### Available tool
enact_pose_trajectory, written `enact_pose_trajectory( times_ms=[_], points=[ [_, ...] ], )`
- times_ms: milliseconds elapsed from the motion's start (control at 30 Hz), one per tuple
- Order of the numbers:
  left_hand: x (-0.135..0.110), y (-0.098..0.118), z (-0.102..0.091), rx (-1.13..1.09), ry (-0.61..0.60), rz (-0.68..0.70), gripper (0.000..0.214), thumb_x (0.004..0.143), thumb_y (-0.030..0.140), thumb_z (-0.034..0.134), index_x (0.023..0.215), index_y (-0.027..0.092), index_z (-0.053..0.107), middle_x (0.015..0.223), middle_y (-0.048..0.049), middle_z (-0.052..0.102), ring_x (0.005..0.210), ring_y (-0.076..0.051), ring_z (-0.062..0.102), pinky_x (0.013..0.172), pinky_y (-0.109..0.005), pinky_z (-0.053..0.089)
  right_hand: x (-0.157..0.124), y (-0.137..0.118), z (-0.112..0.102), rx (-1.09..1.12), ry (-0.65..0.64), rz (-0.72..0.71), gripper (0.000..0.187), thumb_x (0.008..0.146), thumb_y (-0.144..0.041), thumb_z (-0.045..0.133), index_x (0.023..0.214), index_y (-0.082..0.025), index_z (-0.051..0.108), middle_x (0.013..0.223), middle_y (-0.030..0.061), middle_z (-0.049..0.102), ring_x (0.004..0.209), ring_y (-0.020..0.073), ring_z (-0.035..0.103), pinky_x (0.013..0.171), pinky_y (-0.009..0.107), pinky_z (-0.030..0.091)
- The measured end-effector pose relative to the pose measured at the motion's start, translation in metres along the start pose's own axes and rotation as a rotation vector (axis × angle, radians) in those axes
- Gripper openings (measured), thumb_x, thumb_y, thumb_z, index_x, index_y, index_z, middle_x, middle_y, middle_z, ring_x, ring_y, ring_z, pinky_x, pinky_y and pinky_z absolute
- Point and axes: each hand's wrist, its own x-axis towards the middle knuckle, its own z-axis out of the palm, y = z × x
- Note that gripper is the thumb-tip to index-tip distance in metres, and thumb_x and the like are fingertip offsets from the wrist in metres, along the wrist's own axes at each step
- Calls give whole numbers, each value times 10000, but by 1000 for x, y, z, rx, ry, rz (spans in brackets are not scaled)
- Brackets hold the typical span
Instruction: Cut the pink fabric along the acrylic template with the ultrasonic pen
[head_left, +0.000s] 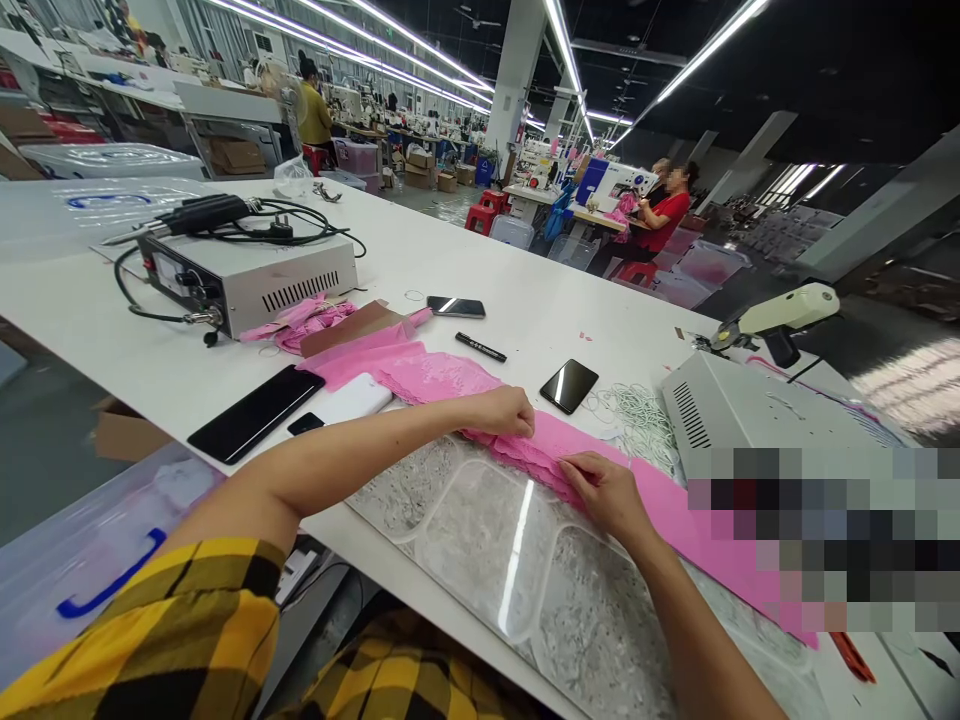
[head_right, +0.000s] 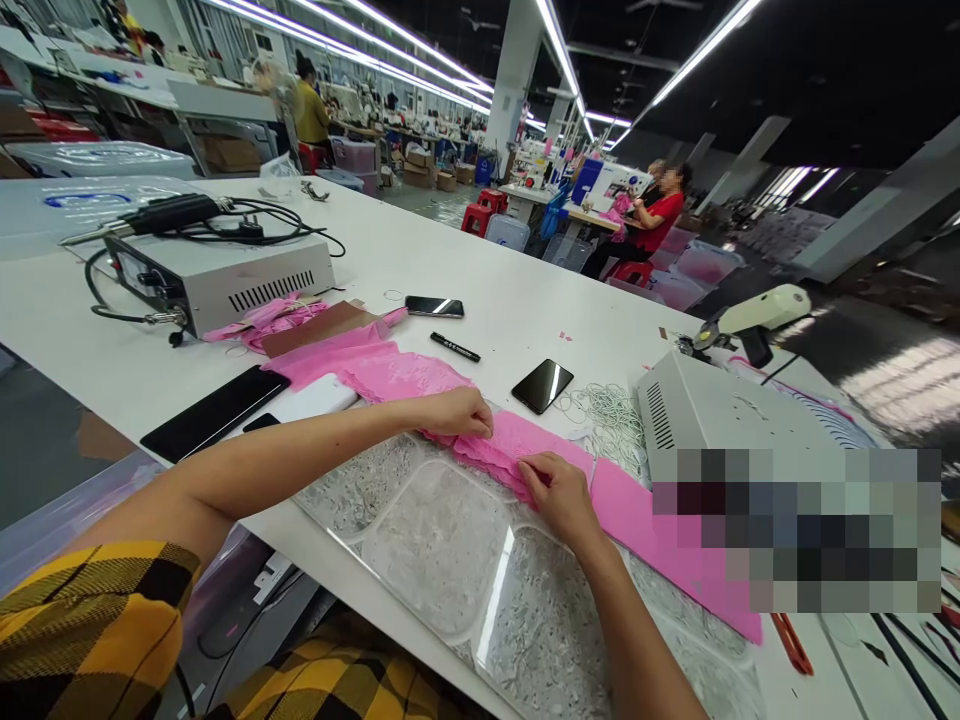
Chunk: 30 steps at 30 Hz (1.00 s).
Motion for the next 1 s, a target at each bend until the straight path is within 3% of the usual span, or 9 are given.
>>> enact_pose_trajectory(
  times_ms=[133,267,367,500,633,800,900,1000],
  points=[
    [2,4,0,41,63,54,303,956,360,603,1151,128,611,1125,-69,634,962,-205,645,818,-378,568,0,4,3,-35,74,14,313,866,-447,503,909,-236,730,918,58,736,826,202,675,754,346,543],
    [2,10,-3,114,197,124,152,963,249,565,974,123,649,953,-36,667,844,-153,635,767,-302,530,-1,13,3,-131,164,47,288,810,-383,530,964,-222,713,948,64,714,789,196,644,703,340,519],
    [0,9,-6,197,309,174,176,932,134,494,880,134,662,878,-30,679,809,-150,609,728,-251,468,-4,25,-6,-212,239,78,288,772,-307,510,952,-218,715,963,66,700,796,202,630,677,342,502],
    [-12,-7,-2,335,413,244,186,945,151,474,886,145,650,898,-64,655,864,-184,585,785,-278,444,-23,32,-27,-277,318,60,302,787,-265,474,946,-227,728,960,67,687,856,215,641,715,359,517],
    [-40,-28,17,449,484,322,214,966,116,426,969,138,639,926,-97,637,888,-200,565,836,-315,440,-63,16,-32,-289,338,-11,289,878,-297,466,984,-263,732,944,57,685,830,186,653,684,316,536],
    [-83,-42,48,542,498,416,267,939,28,399,969,150,635,924,-94,647,858,-187,561,813,-312,451,-108,-19,-14,-269,309,-208,232,914,-220,514,1043,-267,701,936,51,674,808,154,665,650,259,540],
    [-98,-43,61,560,504,434,240,958,58,405,966,159,622,968,-87,656,917,-179,576,857,-312,459,-112,-37,-2,-256,279,-307,220,903,-211,569,1102,-244,657,943,56,669,836,158,672,705,259,559],
    [-105,-44,67,571,512,437,223,976,87,402,989,159,612,1005,-91,660,972,-179,578,899,-322,458,-102,-49,8,-280,236,-341,152,904,-246,576,1029,-210,656,916,64,675,812,170,670,699,275,561]
  ],
)
